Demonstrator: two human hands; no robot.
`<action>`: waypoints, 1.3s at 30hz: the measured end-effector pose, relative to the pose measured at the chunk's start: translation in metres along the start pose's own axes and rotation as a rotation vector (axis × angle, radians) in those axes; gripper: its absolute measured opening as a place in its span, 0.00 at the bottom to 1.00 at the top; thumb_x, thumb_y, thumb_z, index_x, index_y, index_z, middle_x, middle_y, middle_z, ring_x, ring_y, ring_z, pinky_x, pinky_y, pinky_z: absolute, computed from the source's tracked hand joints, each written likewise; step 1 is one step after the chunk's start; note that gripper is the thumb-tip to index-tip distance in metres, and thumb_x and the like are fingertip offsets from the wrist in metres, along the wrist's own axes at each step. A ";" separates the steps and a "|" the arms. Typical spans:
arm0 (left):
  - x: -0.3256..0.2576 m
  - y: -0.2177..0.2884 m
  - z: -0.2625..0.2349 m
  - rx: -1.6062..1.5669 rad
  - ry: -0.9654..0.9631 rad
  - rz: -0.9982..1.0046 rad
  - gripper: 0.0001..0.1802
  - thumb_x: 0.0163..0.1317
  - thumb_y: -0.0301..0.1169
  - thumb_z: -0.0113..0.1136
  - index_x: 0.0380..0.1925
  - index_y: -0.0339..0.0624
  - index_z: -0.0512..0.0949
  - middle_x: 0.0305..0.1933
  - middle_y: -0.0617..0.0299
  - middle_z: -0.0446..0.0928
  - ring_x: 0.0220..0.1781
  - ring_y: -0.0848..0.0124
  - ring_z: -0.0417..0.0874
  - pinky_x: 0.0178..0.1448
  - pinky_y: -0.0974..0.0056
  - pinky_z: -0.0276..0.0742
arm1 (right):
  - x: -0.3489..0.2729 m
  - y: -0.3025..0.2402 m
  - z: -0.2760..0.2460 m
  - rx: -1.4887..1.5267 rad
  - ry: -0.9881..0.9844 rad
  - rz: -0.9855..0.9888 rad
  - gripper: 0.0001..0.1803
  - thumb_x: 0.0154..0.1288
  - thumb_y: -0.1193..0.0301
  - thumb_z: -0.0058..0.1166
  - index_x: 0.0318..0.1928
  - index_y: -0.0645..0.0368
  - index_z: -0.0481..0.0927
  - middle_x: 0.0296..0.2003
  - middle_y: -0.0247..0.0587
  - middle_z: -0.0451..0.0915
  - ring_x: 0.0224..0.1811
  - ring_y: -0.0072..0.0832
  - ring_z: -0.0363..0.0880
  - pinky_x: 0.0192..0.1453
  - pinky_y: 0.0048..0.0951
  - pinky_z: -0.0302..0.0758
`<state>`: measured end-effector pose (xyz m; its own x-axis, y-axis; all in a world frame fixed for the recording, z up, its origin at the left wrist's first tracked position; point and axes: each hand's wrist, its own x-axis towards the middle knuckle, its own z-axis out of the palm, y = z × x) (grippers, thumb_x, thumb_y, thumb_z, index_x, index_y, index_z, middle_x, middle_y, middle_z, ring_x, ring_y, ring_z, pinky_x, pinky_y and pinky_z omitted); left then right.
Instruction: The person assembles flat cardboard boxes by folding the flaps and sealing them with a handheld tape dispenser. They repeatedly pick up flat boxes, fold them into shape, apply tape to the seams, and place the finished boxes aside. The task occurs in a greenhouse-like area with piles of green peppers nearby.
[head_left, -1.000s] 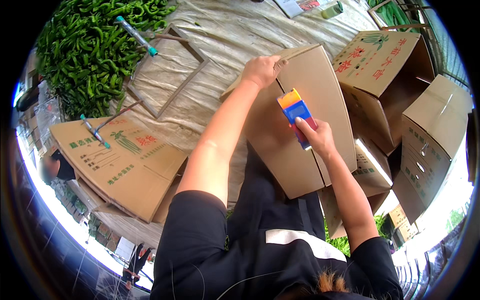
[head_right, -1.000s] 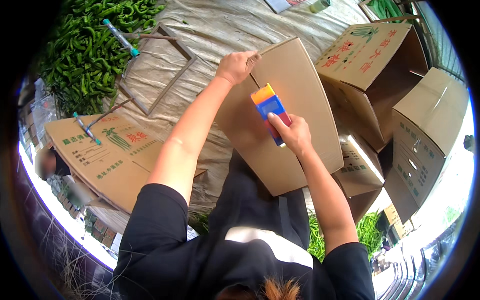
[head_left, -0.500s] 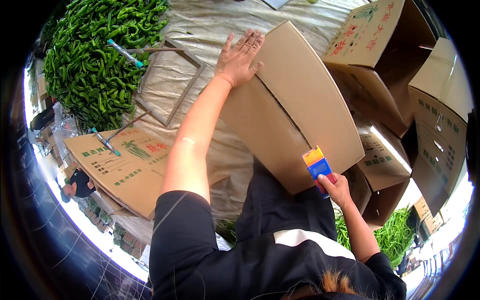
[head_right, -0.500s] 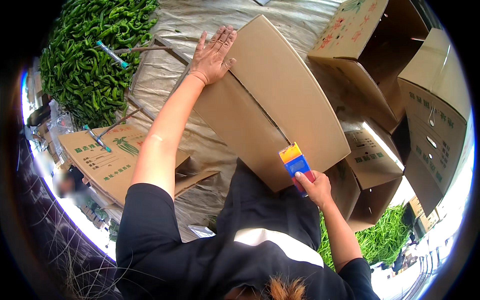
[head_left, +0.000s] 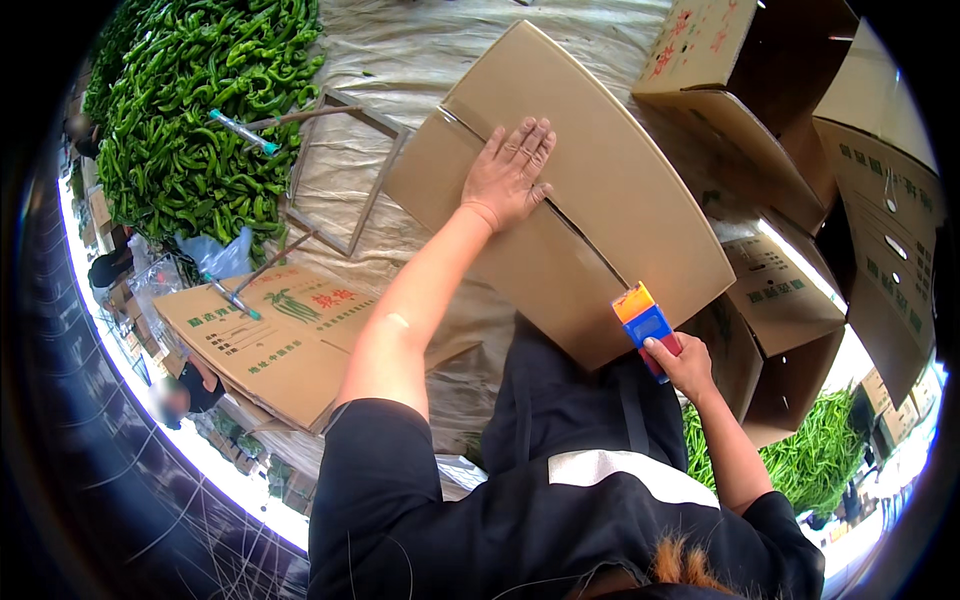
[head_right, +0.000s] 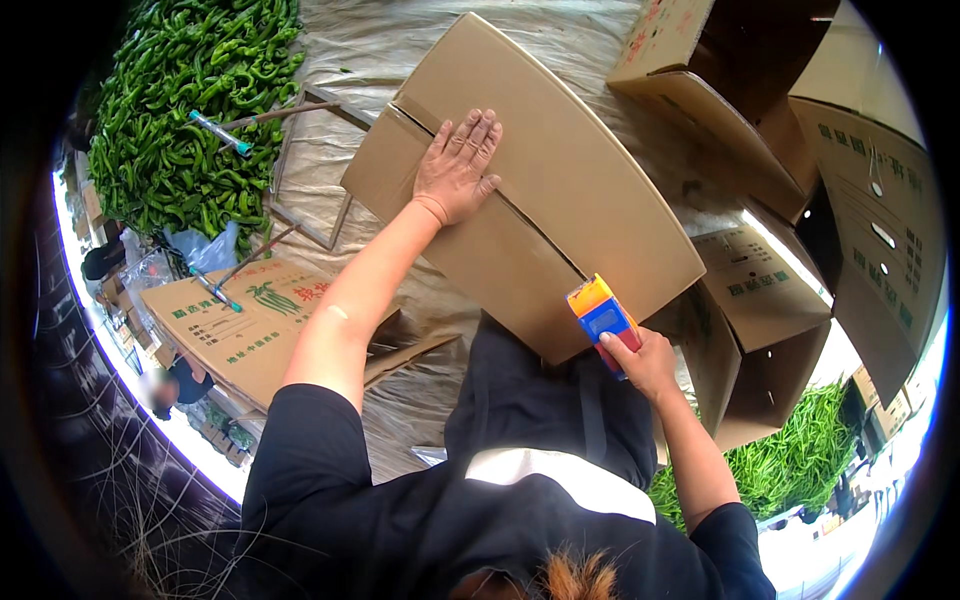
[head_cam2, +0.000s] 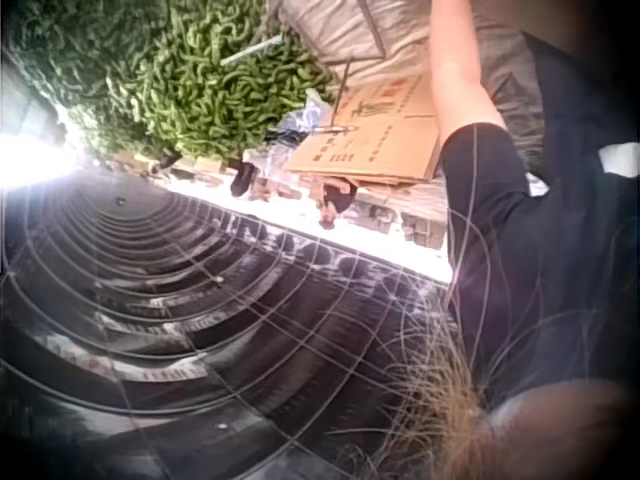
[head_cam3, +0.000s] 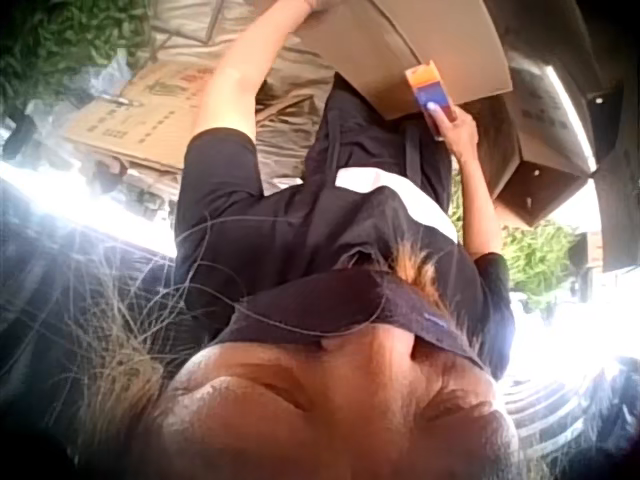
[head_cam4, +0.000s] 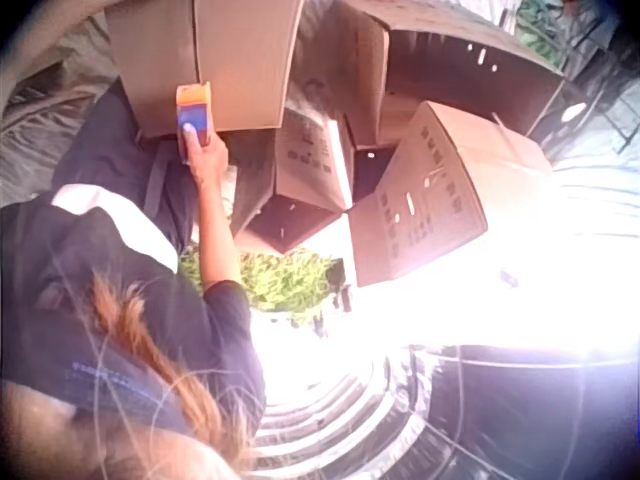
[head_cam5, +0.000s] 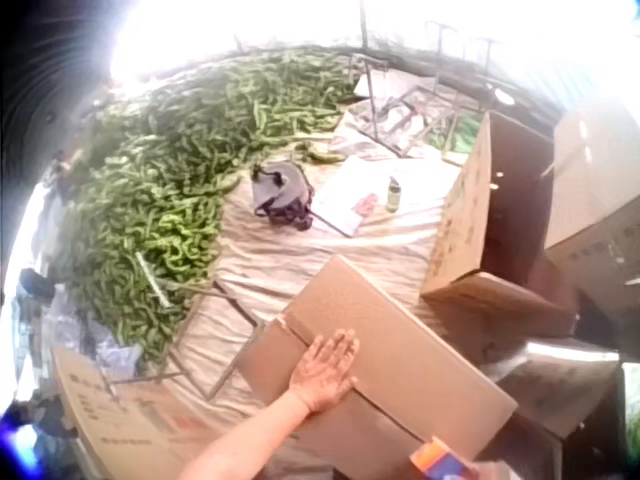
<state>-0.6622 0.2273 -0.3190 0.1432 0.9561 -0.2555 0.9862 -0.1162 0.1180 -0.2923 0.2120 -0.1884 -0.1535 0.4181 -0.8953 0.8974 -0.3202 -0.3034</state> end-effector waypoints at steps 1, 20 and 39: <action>-0.001 0.010 0.003 -0.033 0.002 0.020 0.42 0.64 0.54 0.42 0.73 0.50 0.46 0.79 0.64 0.41 0.80 0.68 0.38 0.79 0.54 0.31 | -0.002 0.005 0.000 -0.001 0.003 0.001 0.28 0.54 0.43 0.59 0.29 0.58 0.84 0.21 0.44 0.81 0.27 0.35 0.82 0.34 0.34 0.75; -0.047 0.252 0.054 -0.217 0.018 0.210 0.47 0.55 0.65 0.49 0.69 0.47 0.60 0.76 0.60 0.50 0.79 0.65 0.42 0.78 0.49 0.27 | 0.118 0.242 0.034 -0.070 -0.041 -0.357 0.38 0.41 0.32 0.62 0.38 0.54 0.84 0.37 0.49 0.82 0.44 0.51 0.79 0.50 0.45 0.73; -0.050 0.253 0.053 -0.161 0.001 0.198 0.53 0.51 0.70 0.46 0.71 0.49 0.56 0.78 0.62 0.47 0.80 0.66 0.41 0.79 0.49 0.24 | 0.197 0.194 0.102 0.001 0.402 -0.089 0.27 0.60 0.60 0.57 0.59 0.53 0.72 0.51 0.42 0.80 0.49 0.39 0.80 0.48 0.39 0.78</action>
<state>-0.4155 0.1360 -0.3274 0.3318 0.9193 -0.2117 0.9131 -0.2566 0.3169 -0.1909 0.1459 -0.4563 -0.0561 0.7428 -0.6671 0.8875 -0.2690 -0.3742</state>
